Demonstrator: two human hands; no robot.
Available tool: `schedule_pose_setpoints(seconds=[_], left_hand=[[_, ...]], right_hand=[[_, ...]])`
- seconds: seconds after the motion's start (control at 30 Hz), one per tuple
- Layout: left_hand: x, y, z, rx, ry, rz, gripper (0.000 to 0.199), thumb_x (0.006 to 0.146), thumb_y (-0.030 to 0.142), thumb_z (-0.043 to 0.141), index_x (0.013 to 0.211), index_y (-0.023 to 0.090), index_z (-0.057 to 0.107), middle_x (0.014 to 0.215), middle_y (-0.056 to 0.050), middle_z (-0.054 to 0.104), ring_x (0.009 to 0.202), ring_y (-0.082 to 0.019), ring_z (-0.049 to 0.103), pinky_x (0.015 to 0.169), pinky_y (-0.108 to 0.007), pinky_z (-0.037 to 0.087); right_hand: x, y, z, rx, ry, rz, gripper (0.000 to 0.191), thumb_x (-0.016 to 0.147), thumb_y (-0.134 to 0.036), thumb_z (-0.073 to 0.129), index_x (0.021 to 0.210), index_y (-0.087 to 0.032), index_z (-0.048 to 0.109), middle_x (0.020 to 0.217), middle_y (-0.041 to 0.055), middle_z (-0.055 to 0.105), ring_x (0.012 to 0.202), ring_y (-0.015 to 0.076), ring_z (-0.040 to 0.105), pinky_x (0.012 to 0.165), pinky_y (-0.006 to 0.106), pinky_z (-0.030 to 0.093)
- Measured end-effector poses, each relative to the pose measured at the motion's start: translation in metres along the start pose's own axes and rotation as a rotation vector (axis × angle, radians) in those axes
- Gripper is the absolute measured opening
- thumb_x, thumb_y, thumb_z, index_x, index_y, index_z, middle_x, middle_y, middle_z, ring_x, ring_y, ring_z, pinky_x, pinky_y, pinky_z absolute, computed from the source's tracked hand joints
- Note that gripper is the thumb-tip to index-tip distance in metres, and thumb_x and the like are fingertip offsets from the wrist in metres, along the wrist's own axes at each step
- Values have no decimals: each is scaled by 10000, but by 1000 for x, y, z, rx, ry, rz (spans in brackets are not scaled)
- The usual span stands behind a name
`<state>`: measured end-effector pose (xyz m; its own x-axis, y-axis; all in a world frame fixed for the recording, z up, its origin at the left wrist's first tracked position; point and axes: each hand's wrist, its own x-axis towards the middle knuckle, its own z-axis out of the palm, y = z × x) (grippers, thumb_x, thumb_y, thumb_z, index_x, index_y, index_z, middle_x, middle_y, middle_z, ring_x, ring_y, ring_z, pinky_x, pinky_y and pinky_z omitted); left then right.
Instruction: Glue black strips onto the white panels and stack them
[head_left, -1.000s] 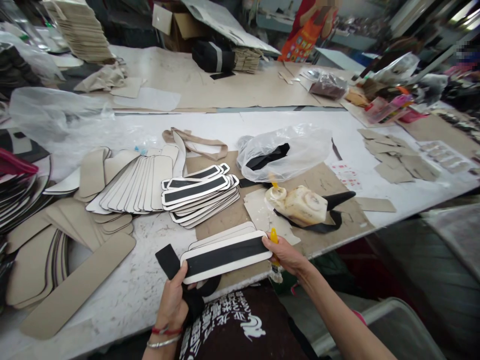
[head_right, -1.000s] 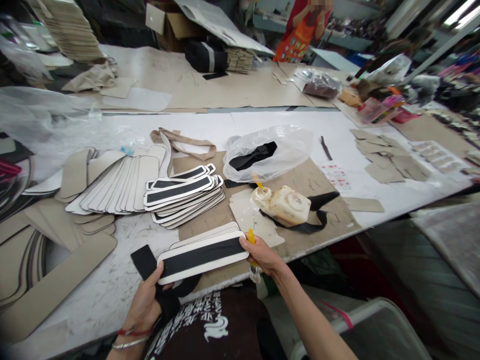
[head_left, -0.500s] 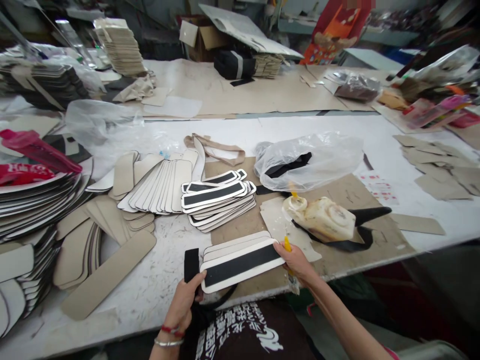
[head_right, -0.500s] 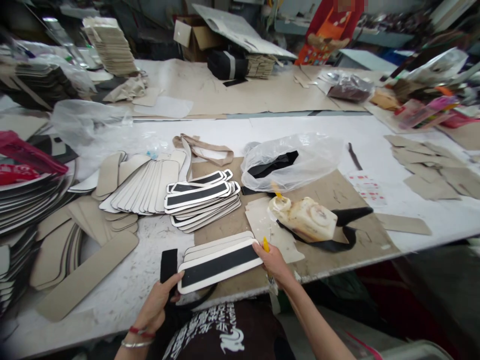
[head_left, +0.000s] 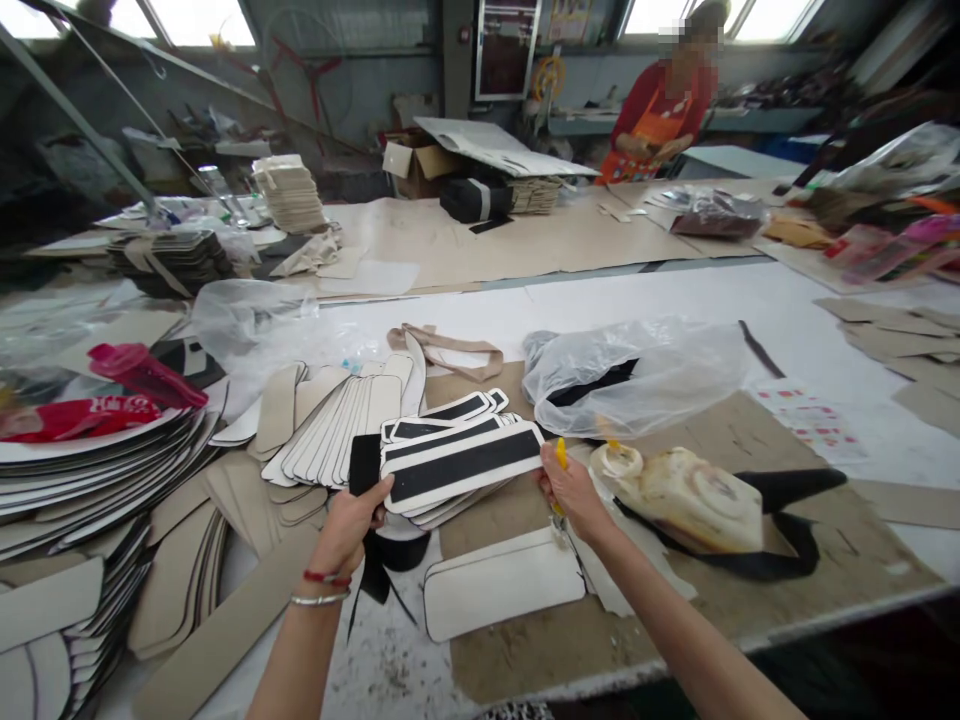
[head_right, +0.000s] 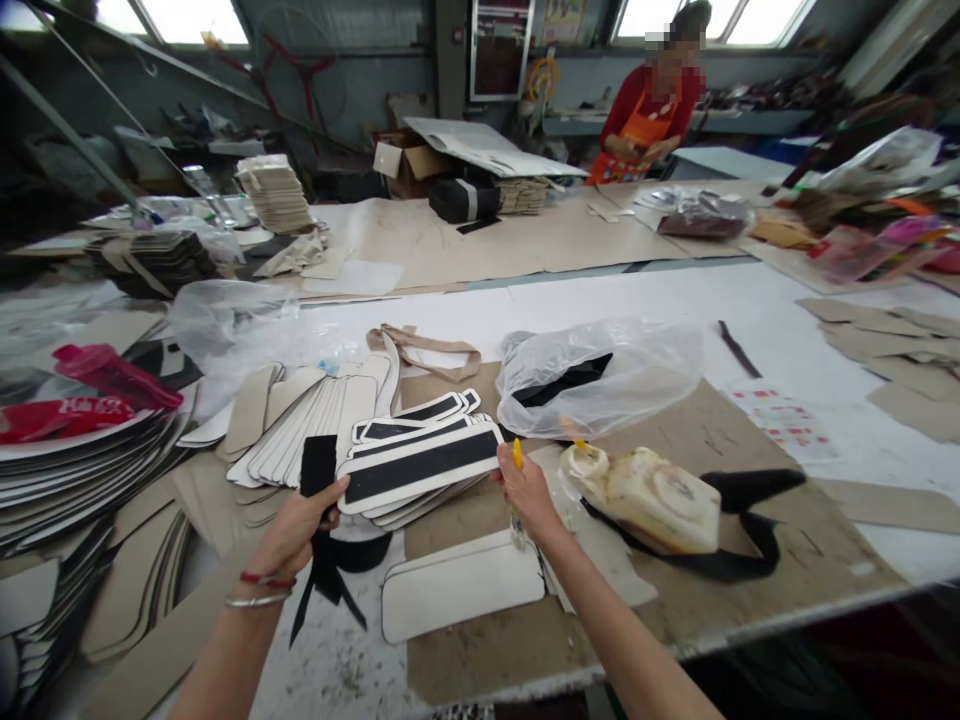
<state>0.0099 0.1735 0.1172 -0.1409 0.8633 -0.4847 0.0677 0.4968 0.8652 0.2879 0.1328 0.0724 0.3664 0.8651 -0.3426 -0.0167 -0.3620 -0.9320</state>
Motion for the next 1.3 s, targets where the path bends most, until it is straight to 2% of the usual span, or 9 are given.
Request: schedule_pose_setpoints(seconds=[0.17, 0.27, 0.43, 0.57, 0.67, 0.8, 0.97, 1.13, 1.3], left_hand=[[48, 2, 9, 162, -21, 14, 352, 514, 423, 663, 475, 129, 474, 384, 25, 427, 363, -56, 333, 359, -196, 248], [59, -10, -4, 321, 71, 43, 364, 530, 450, 650, 533, 106, 531, 385, 33, 417, 371, -59, 318, 365, -199, 244], [13, -28, -50, 519, 163, 45, 377, 527, 490, 643, 582, 126, 561, 390, 45, 397, 391, -84, 322, 383, -217, 262], [-33, -68, -67, 618, 48, -113, 389, 451, 495, 686, 593, 145, 595, 455, -3, 522, 482, -167, 471, 466, -261, 357], [-51, -111, -50, 590, -30, -161, 409, 477, 509, 660, 670, 151, 620, 580, -37, 609, 641, -228, 552, 606, -294, 406], [-64, -143, -10, 545, -77, -130, 419, 511, 527, 631, 713, 160, 605, 626, -50, 625, 690, -255, 575, 658, -327, 413], [-73, -142, 16, 492, -20, -133, 357, 540, 494, 605, 694, 172, 588, 592, -50, 620, 662, -266, 590, 610, -324, 427], [-80, -136, 19, 512, 15, -153, 337, 534, 470, 601, 712, 184, 594, 631, -61, 642, 724, -291, 601, 635, -332, 431], [-85, -132, 16, 609, 58, -179, 357, 550, 496, 580, 734, 193, 611, 582, -62, 631, 700, -307, 598, 617, -343, 420]], right_hand=[[-15, 5, -20, -97, 6, -28, 512, 713, -633, 424, 812, -147, 554, 538, -23, 498, 387, 58, 348, 354, 185, 271], [-32, 4, -30, -66, -11, -11, 522, 727, -629, 410, 888, -151, 545, 601, -4, 529, 430, 72, 404, 391, 192, 330], [-58, 10, -54, -72, 89, -64, 517, 764, -620, 354, 869, -157, 559, 737, 58, 588, 662, 147, 548, 606, 257, 452], [-66, 11, -96, -210, 307, -87, 530, 781, -619, 306, 796, -162, 572, 660, 40, 563, 481, 107, 458, 431, 226, 369], [-60, 0, -126, -197, 448, -137, 483, 774, -610, 338, 820, -175, 541, 594, 7, 528, 408, 94, 410, 390, 227, 334], [-37, -17, -140, -309, 441, -239, 412, 744, -560, 443, 885, -178, 504, 623, 5, 559, 523, 137, 525, 544, 262, 428], [-6, -16, -131, -603, 384, -247, 290, 732, -461, 480, 823, -189, 525, 684, 7, 578, 595, 150, 538, 623, 283, 406], [18, -2, -129, -686, 336, -279, 221, 708, -404, 487, 730, -198, 564, 698, 7, 581, 641, 159, 515, 631, 277, 375], [20, -8, -131, -748, 249, -277, 238, 723, -411, 477, 760, -210, 599, 730, 15, 610, 669, 172, 531, 658, 284, 374]])
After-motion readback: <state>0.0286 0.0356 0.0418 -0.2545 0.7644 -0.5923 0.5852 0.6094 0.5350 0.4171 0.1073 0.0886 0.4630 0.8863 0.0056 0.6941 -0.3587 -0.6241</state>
